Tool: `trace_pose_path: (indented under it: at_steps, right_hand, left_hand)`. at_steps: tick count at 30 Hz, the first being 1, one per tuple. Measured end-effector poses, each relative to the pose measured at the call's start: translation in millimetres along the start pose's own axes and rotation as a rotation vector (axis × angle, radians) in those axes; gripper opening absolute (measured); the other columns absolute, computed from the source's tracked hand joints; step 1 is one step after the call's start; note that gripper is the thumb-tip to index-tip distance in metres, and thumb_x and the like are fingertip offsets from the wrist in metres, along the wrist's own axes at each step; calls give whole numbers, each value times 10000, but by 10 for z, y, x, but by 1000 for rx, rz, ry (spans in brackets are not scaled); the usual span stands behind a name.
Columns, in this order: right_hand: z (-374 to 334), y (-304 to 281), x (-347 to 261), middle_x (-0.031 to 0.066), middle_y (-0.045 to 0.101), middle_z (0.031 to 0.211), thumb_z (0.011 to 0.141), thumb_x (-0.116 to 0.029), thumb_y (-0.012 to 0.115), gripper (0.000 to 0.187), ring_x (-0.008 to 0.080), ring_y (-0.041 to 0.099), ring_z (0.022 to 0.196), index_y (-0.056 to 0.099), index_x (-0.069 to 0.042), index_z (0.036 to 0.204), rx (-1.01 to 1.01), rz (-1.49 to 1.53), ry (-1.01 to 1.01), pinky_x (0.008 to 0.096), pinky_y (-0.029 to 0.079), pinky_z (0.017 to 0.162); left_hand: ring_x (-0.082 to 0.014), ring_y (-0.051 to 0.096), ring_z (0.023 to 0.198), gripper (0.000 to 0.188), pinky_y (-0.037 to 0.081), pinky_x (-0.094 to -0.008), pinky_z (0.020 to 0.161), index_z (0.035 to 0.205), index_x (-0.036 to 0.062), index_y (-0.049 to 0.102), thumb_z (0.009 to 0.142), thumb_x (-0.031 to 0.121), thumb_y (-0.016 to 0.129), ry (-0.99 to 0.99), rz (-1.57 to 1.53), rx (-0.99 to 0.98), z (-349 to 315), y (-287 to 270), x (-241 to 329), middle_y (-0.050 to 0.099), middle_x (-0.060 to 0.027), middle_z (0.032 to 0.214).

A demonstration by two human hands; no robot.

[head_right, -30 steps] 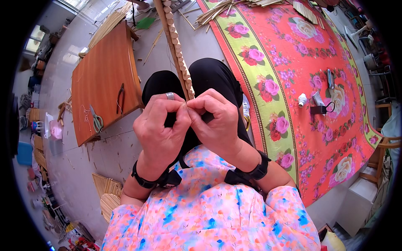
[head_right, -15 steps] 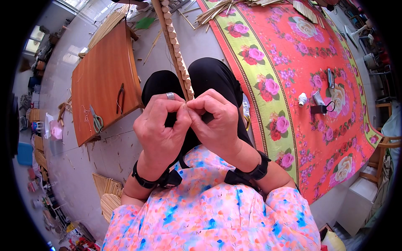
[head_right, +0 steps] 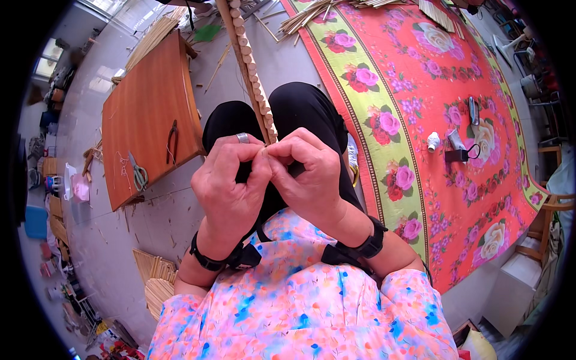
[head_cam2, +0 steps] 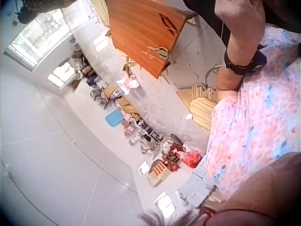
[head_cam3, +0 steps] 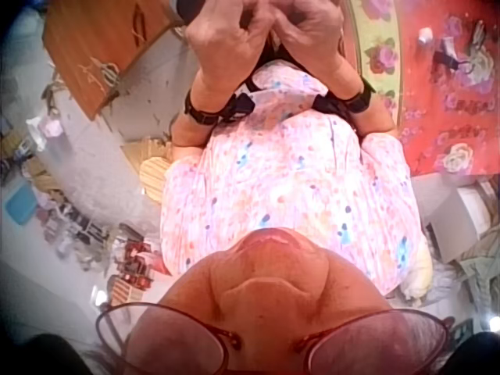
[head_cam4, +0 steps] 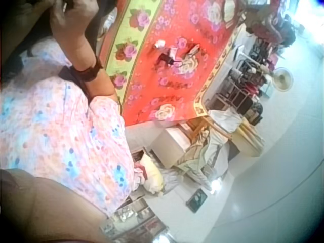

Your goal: The person assembles a hand fan by threading string through the wooden slats and tying knots to secure them.

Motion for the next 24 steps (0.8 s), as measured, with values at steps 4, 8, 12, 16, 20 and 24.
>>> trace_pose_path:
  at_steps: [4,8,12,16,20,24]
  right_hand:
    - [-2,0,5,55,593,783,760,81,693,99,90,581,615,668,26,838,7,4,7,214,463,547]
    - [0,2,-8,57,594,782,761,75,696,100,91,578,609,674,23,843,6,-6,7,217,460,543]
    - [1,26,10,56,594,781,762,65,700,97,90,577,608,679,17,844,-16,-30,9,220,461,542]
    - [6,6,27,50,599,806,777,44,707,97,83,584,622,688,14,867,-20,-2,33,214,466,555]
    - [-12,-41,81,47,606,864,807,11,716,126,77,598,653,694,10,931,19,206,192,199,472,582]
    - [-16,28,84,53,602,874,830,7,701,143,78,616,698,686,15,973,-59,252,175,196,487,610]
  left_hand:
    - [-276,627,639,123,515,-330,555,816,13,594,750,-19,694,-12,0,-10,-4,9,-14,622,-133,777]
    - [-287,634,650,109,515,-339,563,828,10,599,764,-11,685,-56,-27,-29,-12,18,-54,626,-136,789]
    - [-280,630,639,96,501,-339,544,842,10,604,776,-10,671,-143,-79,-64,-34,31,-153,617,-135,786]
    - [-200,607,612,50,470,-284,538,854,3,603,825,6,644,-308,-236,-142,-45,59,-303,603,-105,772]
    - [-81,560,648,71,446,-226,564,888,-18,594,900,50,610,-553,-560,-309,-198,161,-525,604,-48,773]
    - [-33,534,709,127,450,-205,606,932,-32,586,945,94,595,-679,-842,-390,-309,252,-513,607,-13,795]
Point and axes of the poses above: each hand's wrist, its own z-axis towards the middle knuckle, its own y-axis out of the palm, x = y × z, the point moved 9 cm from there along z, towards the middle knuckle
